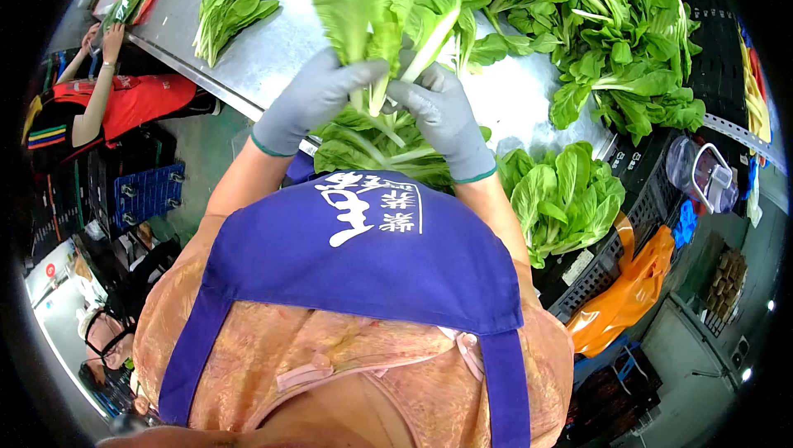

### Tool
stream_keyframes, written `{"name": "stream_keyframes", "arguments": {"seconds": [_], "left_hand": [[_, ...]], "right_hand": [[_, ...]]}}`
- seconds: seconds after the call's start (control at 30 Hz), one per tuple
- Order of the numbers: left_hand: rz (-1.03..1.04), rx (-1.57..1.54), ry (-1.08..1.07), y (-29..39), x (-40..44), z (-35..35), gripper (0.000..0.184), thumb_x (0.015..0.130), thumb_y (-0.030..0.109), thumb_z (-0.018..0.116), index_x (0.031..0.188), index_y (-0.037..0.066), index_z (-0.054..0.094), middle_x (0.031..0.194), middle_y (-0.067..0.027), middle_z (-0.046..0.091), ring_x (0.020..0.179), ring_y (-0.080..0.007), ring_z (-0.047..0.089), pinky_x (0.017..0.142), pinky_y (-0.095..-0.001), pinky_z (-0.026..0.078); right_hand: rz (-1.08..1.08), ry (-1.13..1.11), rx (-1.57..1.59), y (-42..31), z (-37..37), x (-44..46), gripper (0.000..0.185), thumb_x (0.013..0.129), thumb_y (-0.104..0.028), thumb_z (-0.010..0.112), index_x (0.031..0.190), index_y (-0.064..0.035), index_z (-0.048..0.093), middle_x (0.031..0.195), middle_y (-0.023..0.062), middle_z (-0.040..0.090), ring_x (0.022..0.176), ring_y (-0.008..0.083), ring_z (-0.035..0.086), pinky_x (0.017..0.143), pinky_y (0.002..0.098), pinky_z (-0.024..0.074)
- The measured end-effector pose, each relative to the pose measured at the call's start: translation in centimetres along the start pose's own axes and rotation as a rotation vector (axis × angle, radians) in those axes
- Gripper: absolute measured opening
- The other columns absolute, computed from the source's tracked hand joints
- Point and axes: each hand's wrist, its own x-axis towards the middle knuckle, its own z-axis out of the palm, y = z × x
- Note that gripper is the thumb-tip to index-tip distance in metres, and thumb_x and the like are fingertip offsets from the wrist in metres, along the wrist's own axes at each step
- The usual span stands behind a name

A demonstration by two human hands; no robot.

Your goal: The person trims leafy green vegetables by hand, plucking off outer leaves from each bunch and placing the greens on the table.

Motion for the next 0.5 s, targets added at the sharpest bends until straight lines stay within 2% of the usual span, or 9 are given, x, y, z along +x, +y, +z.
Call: {"name": "stream_keyframes", "arguments": {"seconds": [0.07, 0.17, 0.27, 0.3, 0.33, 0.37, 0.43, 0.47, 0.5], "left_hand": [[-0.114, 0.038, -0.080, -0.6, -0.2, 0.3, 0.041, 0.097, 0.022, 0.060, 0.128, -0.004, 0.056, 0.114, -0.0166, 0.067, 0.095, -0.0212, 0.068, 0.080, -0.0298, 0.056], [-0.094, -0.470, 0.035, -1.5, -0.1, 1.0, 0.037, 0.096, 0.019, 0.064, 0.123, -0.006, 0.058, 0.110, -0.0157, 0.067, 0.089, -0.0201, 0.069, 0.078, -0.0297, 0.057], [0.036, -0.376, 0.206, -0.7, -0.2, 0.7, 0.038, 0.095, 0.019, 0.066, 0.120, -0.008, 0.058, 0.107, -0.0156, 0.067, 0.084, -0.0203, 0.069, 0.075, -0.0329, 0.058], [0.029, -0.329, 0.173, -0.7, -0.3, 0.0, 0.037, 0.095, 0.020, 0.065, 0.120, -0.007, 0.058, 0.106, -0.0153, 0.067, 0.084, -0.0204, 0.068, 0.077, -0.0330, 0.058], [0.018, -0.283, 0.139, -0.7, -0.6, -1.1, 0.037, 0.096, 0.020, 0.064, 0.121, -0.006, 0.057, 0.106, -0.0149, 0.067, 0.085, -0.0205, 0.068, 0.078, -0.0330, 0.057], [0.008, -0.238, 0.106, -0.8, -0.8, -1.9, 0.036, 0.096, 0.021, 0.063, 0.121, -0.005, 0.057, 0.106, -0.0146, 0.067, 0.086, -0.0206, 0.067, 0.079, -0.0331, 0.056], [0.018, -0.126, 0.082, -0.7, -1.0, -2.0, 0.034, 0.095, 0.024, 0.063, 0.114, -0.005, 0.062, 0.092, -0.0116, 0.068, 0.083, -0.0182, 0.065, 0.077, -0.0312, 0.052], [0.016, -0.083, 0.089, -0.7, -1.1, -1.6, 0.034, 0.095, 0.025, 0.064, 0.112, -0.004, 0.063, 0.089, -0.0109, 0.068, 0.083, -0.0175, 0.064, 0.077, -0.0310, 0.051], [0.018, -0.040, 0.092, -0.6, -1.0, -1.0, 0.034, 0.094, 0.026, 0.064, 0.110, -0.004, 0.065, 0.087, -0.0101, 0.068, 0.082, -0.0169, 0.064, 0.077, -0.0307, 0.051]], "right_hand": [[0.069, 0.049, -0.014, 0.3, -0.5, -0.4, 0.025, 0.092, -0.013, 0.060, 0.109, 0.0040, 0.062, 0.087, 0.0068, 0.067, 0.075, 0.0121, 0.062, 0.068, 0.0259, 0.0505], [0.176, 0.194, -0.046, -1.1, 0.5, -0.7, 0.030, 0.093, -0.015, 0.059, 0.115, 0.0050, 0.062, 0.086, 0.0065, 0.066, 0.073, 0.0124, 0.062, 0.067, 0.0260, 0.0517], [0.343, 0.203, -0.241, -0.8, -0.3, -1.6, 0.036, 0.093, -0.016, 0.059, 0.121, 0.0045, 0.060, 0.087, 0.0070, 0.067, 0.074, 0.0131, 0.064, 0.067, 0.0258, 0.0526], [0.406, 0.175, -0.332, -0.5, -0.9, -1.9, 0.037, 0.092, -0.017, 0.059, 0.123, 0.0041, 0.060, 0.087, 0.0073, 0.068, 0.074, 0.0133, 0.065, 0.067, 0.0258, 0.0528], [0.495, 0.169, -0.509, -0.3, -1.0, -2.2, 0.038, 0.089, -0.021, 0.064, 0.121, 0.0001, 0.060, 0.093, 0.0102, 0.069, 0.081, 0.0201, 0.067, 0.071, 0.0317, 0.0536], [0.339, 0.153, -0.871, 0.0, -1.2, -2.7, 0.038, 0.088, -0.022, 0.066, 0.119, -0.0012, 0.061, 0.095, 0.0113, 0.069, 0.084, 0.0228, 0.067, 0.073, 0.0337, 0.0532], [-0.020, 0.110, -1.574, 0.1, -0.7, -3.3, 0.037, 0.085, -0.024, 0.069, 0.115, -0.0036, 0.062, 0.099, 0.0135, 0.067, 0.090, 0.0282, 0.066, 0.077, 0.0378, 0.0526], [-0.060, 0.183, -1.435, -0.7, -0.6, -3.1, 0.036, 0.083, -0.027, 0.073, 0.109, -0.0052, 0.062, 0.102, 0.0161, 0.064, 0.095, 0.0337, 0.064, 0.082, 0.0418, 0.0510], [-0.150, 0.250, -1.259, -1.7, -0.2, -2.6, 0.038, 0.082, -0.027, 0.073, 0.110, -0.0039, 0.062, 0.099, 0.0158, 0.065, 0.089, 0.0304, 0.065, 0.077, 0.0389, 0.0512]]}}
